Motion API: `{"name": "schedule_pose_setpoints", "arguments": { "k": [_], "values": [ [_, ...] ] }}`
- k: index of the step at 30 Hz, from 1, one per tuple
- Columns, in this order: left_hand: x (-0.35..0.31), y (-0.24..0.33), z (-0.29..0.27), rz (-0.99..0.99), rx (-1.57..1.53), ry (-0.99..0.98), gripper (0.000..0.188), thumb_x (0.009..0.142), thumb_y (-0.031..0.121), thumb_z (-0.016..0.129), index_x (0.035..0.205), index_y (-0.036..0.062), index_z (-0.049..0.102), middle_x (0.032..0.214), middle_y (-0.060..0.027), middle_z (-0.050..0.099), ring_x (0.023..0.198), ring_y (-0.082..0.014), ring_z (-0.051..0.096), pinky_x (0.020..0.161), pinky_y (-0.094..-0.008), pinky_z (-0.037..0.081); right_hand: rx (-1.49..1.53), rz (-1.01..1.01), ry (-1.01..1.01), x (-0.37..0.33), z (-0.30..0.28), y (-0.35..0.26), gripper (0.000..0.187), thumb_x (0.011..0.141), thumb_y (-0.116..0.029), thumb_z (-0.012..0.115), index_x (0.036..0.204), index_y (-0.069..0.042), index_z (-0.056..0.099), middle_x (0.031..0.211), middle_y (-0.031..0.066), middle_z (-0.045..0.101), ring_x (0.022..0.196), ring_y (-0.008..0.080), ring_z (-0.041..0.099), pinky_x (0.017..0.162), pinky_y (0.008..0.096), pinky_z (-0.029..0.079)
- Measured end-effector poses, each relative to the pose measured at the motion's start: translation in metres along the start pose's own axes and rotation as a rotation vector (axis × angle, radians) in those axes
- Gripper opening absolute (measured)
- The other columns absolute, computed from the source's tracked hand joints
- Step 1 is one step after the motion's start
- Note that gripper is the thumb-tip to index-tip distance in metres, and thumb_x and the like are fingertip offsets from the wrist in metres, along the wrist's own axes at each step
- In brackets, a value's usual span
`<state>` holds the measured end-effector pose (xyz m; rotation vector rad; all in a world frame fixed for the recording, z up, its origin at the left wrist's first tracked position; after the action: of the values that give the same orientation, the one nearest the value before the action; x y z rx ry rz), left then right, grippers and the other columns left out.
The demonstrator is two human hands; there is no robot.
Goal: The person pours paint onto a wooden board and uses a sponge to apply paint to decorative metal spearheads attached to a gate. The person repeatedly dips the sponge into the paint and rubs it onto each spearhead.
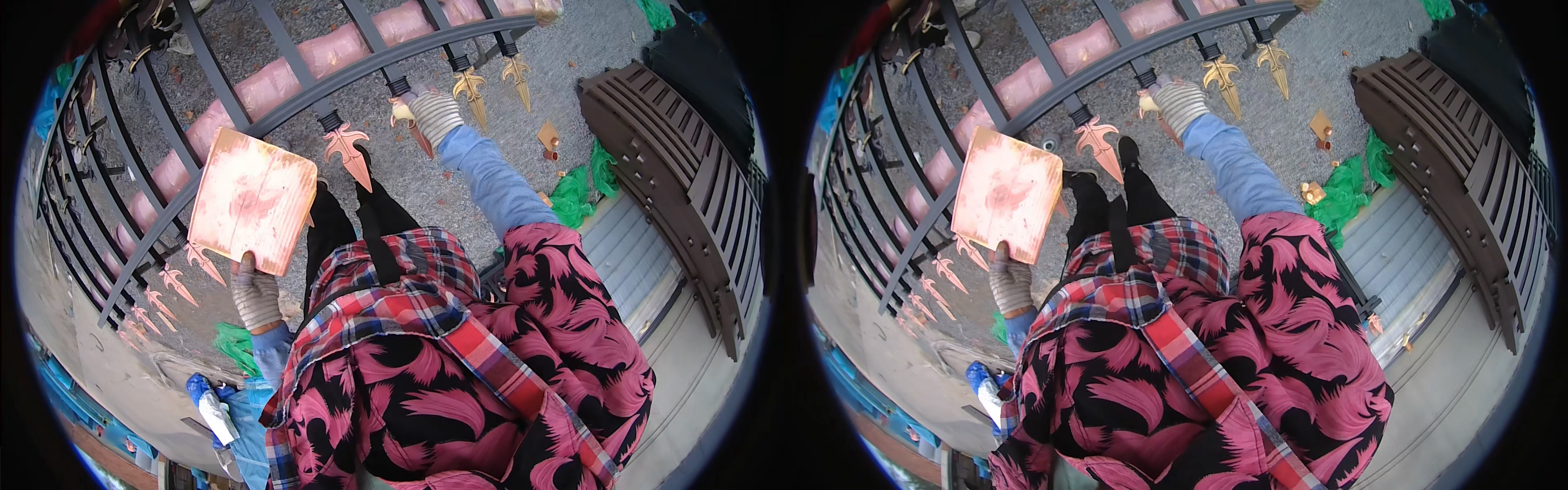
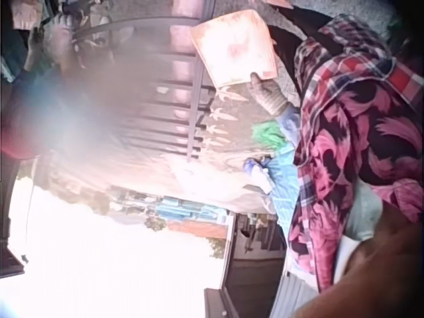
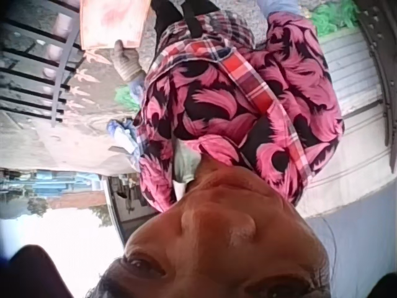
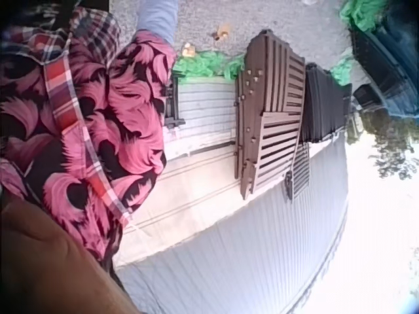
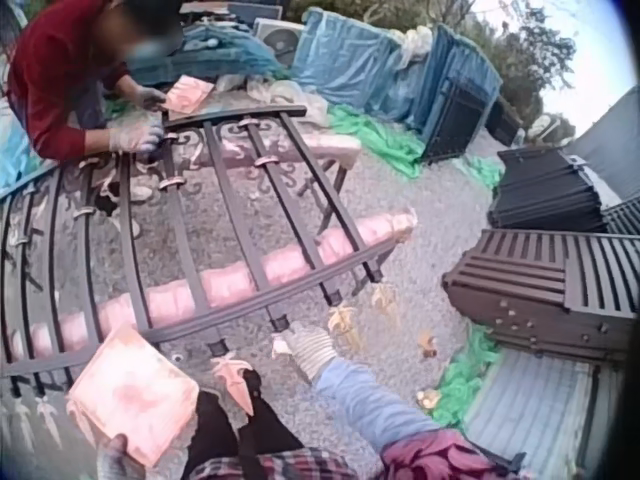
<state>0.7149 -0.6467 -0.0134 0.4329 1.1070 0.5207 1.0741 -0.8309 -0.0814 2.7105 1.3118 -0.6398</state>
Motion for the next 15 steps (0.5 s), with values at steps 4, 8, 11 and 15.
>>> {"name": "schedule_pose_setpoints", "arguments": {
  "k": [4,8,11,15],
  "values": [
    [0.002,-0.001,-0.005,-0.015,-0.009,-0.016,0.042,0.076,0.004,0.06,0.114,0.0,0.045,0.113,-0.0096,0.051,0.105,-0.0207,0.048,0.091,-0.0339,0.04,0.043,0.089,0.066,-0.014,-0.018,0.022,0.025,0.073,-0.011,0.057,0.098,-0.012,0.058,0.1,0.0093,0.055,0.09,0.0251,0.055,0.074,0.0335,0.046],
    [0.01,-0.003,-0.006,-0.046,0.005,-0.018,0.043,0.075,0.005,0.06,0.115,0.001,0.045,0.113,-0.0091,0.051,0.105,-0.0201,0.048,0.092,-0.0337,0.039,-0.022,0.06,-0.029,-0.008,-0.006,0.002,0.023,0.074,-0.012,0.057,0.096,-0.014,0.059,0.1,0.007,0.056,0.09,0.0255,0.056,0.075,0.0337,0.047],
    [-0.004,0.0,-0.014,-0.003,-0.002,0.025,0.043,0.075,0.005,0.061,0.115,0.0014,0.045,0.112,-0.0086,0.052,0.103,-0.019,0.049,0.091,-0.0321,0.04,0.217,0.23,0.124,-0.006,-0.006,0.03,0.026,0.072,-0.015,0.059,0.098,-0.014,0.059,0.099,0.0108,0.056,0.088,0.0277,0.056,0.076,0.0345,0.046],
    [0.0,-0.006,-0.028,-0.013,-0.032,0.088,0.042,0.075,0.005,0.062,0.114,0.0015,0.046,0.111,-0.0078,0.053,0.101,-0.0175,0.05,0.089,-0.0292,0.04,0.293,0.249,0.248,-0.014,0.012,0.039,0.028,0.069,-0.012,0.064,0.097,-0.012,0.06,0.094,0.0137,0.057,0.089,0.0286,0.056,0.076,0.0374,0.046]
  ]
}}
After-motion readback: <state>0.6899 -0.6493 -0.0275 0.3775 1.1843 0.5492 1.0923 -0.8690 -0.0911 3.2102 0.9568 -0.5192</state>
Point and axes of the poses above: each hand's wrist, its own x-axis towards the middle knuckle, its own z-axis out of the palm, y = z × x, the point moved 5 cm from there along x, towards the middle knuckle
